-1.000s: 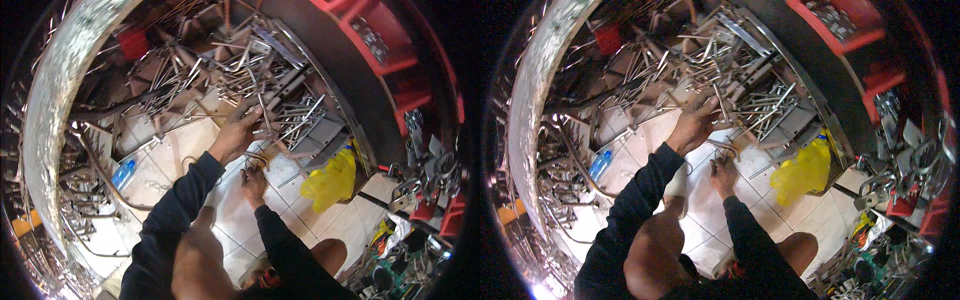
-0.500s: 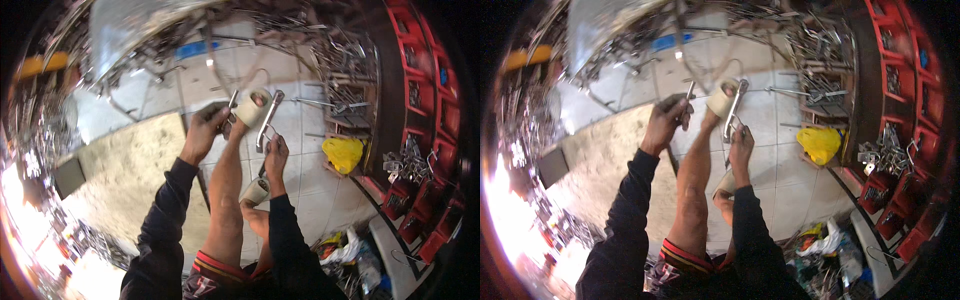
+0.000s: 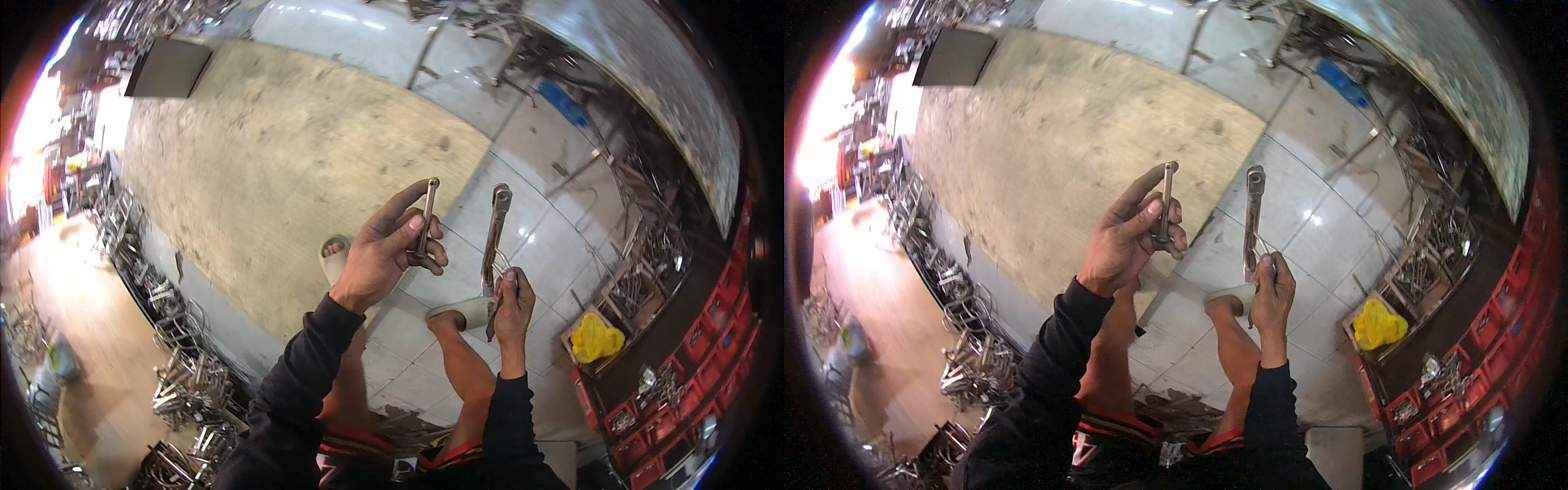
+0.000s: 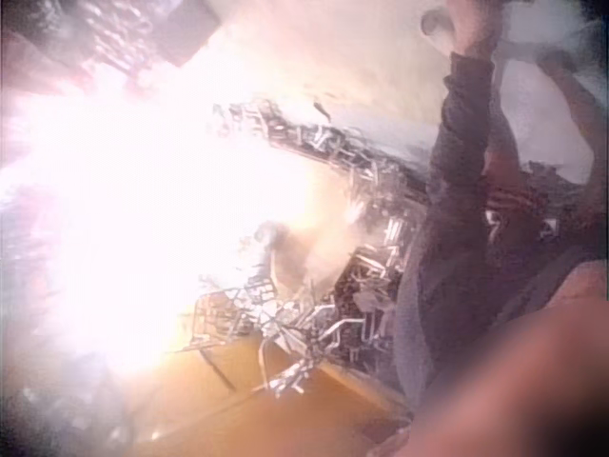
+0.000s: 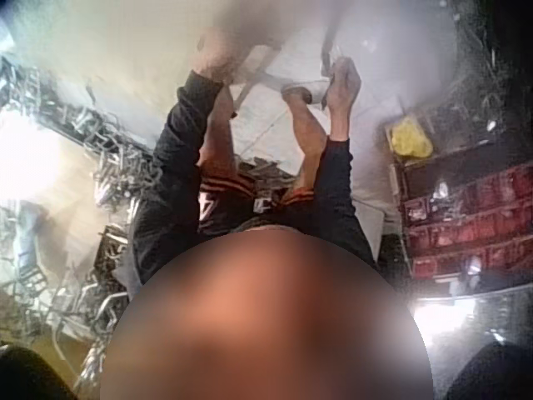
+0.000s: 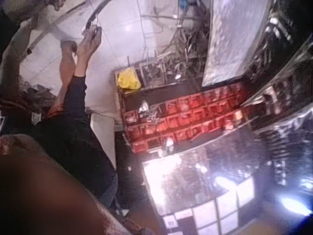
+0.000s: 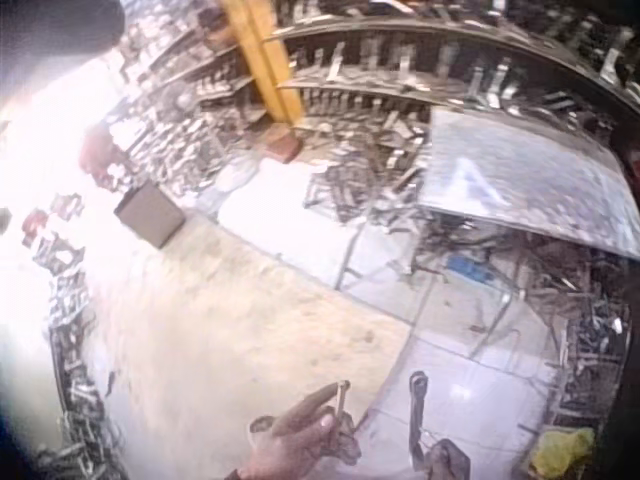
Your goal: The person picks up various metal parts from a large pile on the floor, examines them, and places them into different piles or onto shelves. The person moves around the workshop, handling multiple items one at a time.
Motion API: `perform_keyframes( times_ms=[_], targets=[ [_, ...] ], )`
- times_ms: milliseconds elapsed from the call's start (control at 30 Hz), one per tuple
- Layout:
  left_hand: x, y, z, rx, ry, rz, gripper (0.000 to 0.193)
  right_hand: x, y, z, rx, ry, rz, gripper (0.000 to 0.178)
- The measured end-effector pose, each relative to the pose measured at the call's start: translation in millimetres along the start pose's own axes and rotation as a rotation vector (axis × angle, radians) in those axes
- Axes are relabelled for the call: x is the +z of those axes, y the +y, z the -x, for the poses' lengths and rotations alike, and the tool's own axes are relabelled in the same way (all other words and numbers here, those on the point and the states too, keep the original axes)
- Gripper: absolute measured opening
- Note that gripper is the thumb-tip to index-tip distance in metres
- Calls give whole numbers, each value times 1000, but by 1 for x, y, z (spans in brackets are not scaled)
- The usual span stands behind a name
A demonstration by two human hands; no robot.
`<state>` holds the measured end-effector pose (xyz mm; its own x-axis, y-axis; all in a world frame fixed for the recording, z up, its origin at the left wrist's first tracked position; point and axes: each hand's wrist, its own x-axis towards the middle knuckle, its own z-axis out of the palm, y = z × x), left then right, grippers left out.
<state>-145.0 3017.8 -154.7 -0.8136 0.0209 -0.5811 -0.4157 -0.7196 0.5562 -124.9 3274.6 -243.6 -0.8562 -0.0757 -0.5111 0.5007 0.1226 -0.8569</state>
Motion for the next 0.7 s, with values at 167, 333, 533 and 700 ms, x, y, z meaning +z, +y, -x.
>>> perform_keyframes(
  times_ms=[167, 333, 533, 700],
  targets=[
    [-126, 67, 41, 89, 73, 131, 56, 142, -14, -4, -56, -160, 212, 42],
    [-260, 143, 105, 189, 179, 333, 49, 313, -34, 16, -14, -336, 327, 37],
    [-409, 233, 194, 380, 251, 541, 46, 507, -67, 48, 31, -547, 426, 37],
    [-487, 294, 257, 529, 387, 589, 45, 624, -101, 60, -16, -714, 487, 39]
  ],
)
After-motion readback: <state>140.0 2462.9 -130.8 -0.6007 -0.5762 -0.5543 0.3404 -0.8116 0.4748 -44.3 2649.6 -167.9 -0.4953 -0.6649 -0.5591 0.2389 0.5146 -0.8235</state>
